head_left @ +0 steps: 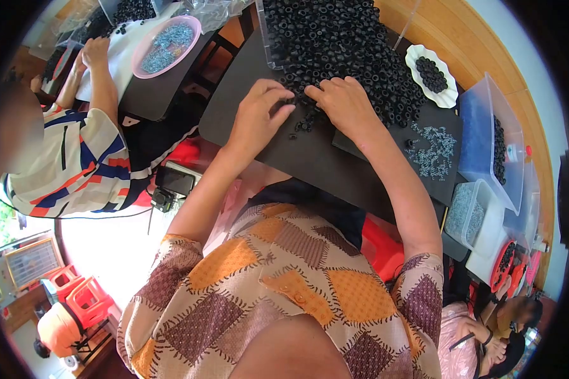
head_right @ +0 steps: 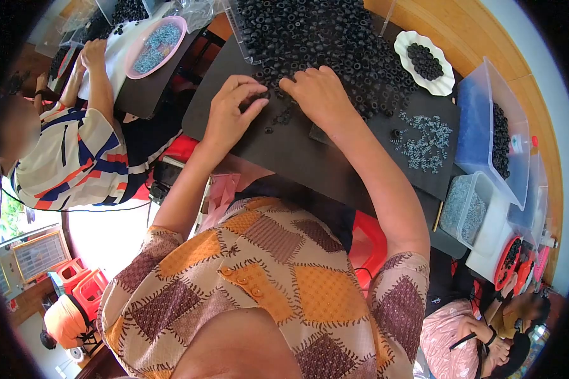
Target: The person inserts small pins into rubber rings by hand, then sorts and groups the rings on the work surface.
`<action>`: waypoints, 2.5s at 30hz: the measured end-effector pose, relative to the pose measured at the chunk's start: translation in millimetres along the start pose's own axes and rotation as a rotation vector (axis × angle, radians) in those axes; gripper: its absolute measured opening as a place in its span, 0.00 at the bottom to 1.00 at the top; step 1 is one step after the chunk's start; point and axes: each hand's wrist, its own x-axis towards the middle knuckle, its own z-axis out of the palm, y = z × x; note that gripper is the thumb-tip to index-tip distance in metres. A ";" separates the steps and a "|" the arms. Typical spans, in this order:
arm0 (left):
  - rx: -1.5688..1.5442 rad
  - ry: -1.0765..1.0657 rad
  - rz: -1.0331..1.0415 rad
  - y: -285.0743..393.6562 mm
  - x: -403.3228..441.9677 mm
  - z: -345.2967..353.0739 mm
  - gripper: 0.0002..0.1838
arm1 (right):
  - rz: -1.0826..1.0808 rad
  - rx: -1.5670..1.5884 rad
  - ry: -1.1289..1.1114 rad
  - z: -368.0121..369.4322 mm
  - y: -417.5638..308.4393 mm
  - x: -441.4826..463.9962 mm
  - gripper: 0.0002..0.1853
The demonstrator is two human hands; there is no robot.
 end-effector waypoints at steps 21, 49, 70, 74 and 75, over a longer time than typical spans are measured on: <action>-0.063 -0.346 0.448 49.0 -7.5 90.5 0.12 | 0.257 0.162 0.277 -32.5 52.6 -62.3 0.13; 0.082 -0.182 0.102 -13.6 23.6 16.5 0.20 | 0.650 0.195 0.262 -35.3 45.0 -110.7 0.15; 0.166 -0.030 0.260 -18.0 59.0 61.9 0.33 | 0.237 0.440 0.502 8.1 34.6 50.8 0.13; 0.074 -0.079 0.299 -16.2 58.2 65.8 0.26 | 0.241 0.588 0.482 4.7 31.9 64.7 0.13; 0.051 -0.082 0.308 -13.0 57.8 61.6 0.24 | 0.222 0.578 0.452 3.6 31.2 68.7 0.14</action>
